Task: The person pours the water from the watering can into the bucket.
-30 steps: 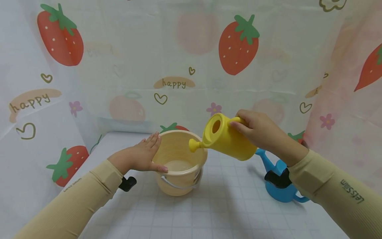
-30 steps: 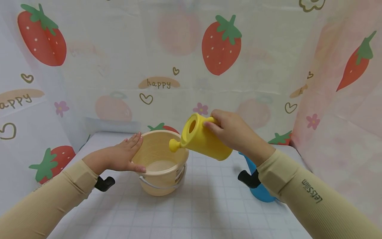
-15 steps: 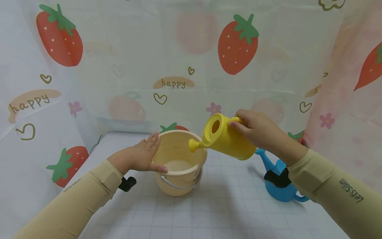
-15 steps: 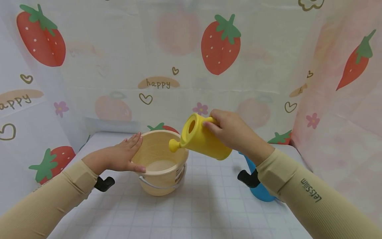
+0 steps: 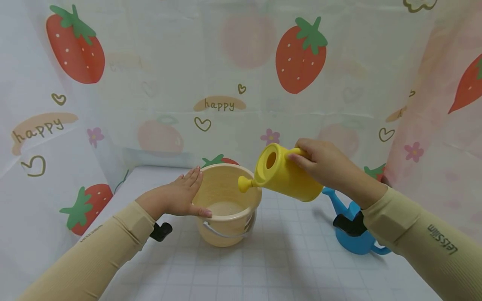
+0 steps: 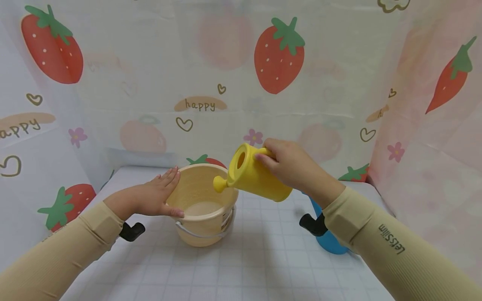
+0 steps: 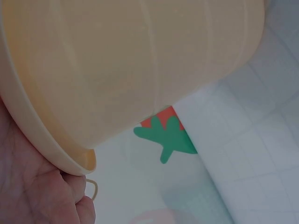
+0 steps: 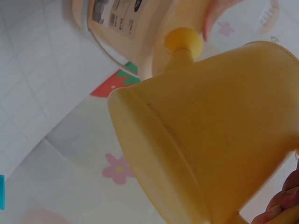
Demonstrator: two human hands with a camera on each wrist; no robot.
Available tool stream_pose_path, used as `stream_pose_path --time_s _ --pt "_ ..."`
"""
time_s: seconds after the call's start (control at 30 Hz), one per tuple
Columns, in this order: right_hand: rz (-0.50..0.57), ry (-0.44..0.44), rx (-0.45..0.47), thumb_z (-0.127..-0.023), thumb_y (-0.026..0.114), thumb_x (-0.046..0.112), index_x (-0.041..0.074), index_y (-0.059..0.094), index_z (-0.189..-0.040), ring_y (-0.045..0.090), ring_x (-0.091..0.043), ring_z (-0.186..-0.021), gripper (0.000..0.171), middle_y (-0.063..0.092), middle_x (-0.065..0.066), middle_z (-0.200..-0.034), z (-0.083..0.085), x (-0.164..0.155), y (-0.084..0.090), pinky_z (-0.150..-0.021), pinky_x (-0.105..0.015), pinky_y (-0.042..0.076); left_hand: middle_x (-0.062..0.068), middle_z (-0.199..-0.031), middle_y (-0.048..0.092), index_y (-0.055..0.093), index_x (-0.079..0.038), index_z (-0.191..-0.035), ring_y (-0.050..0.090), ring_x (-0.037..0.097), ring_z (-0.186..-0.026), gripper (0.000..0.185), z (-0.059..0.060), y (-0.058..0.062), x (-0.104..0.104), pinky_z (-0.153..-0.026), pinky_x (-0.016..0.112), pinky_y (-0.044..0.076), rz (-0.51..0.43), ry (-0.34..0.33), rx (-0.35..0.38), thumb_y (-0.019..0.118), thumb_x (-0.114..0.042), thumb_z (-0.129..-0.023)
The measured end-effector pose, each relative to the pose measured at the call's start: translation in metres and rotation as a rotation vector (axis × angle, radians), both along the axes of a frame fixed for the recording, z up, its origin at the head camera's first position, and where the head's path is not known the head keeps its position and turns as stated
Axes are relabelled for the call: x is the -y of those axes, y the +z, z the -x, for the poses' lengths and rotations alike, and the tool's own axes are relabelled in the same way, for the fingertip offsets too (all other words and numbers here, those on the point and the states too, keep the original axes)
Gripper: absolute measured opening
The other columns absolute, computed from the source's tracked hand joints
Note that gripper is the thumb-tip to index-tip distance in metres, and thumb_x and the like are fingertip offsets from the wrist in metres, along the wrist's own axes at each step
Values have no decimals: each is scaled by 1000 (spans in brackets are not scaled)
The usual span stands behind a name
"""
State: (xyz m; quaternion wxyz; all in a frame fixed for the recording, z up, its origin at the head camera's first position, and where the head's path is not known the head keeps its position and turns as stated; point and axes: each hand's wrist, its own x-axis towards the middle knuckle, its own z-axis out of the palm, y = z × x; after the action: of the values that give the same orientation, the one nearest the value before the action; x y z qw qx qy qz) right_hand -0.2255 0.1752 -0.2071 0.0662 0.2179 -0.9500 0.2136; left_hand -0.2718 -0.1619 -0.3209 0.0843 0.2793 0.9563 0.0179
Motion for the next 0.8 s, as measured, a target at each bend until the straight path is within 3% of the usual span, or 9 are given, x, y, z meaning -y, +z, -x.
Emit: stream_pose_path --time_s 0.8 --pt "-15 40 -14 -92 53 34 9 55 -87 52 -19 -65 26 55 -4 -73 1 3 1 -59 -27 46 23 -150 -7 3 7 -143 -2 34 -138 125 -1 0 0 -109 51 10 3 13 13 41 -84 -66"
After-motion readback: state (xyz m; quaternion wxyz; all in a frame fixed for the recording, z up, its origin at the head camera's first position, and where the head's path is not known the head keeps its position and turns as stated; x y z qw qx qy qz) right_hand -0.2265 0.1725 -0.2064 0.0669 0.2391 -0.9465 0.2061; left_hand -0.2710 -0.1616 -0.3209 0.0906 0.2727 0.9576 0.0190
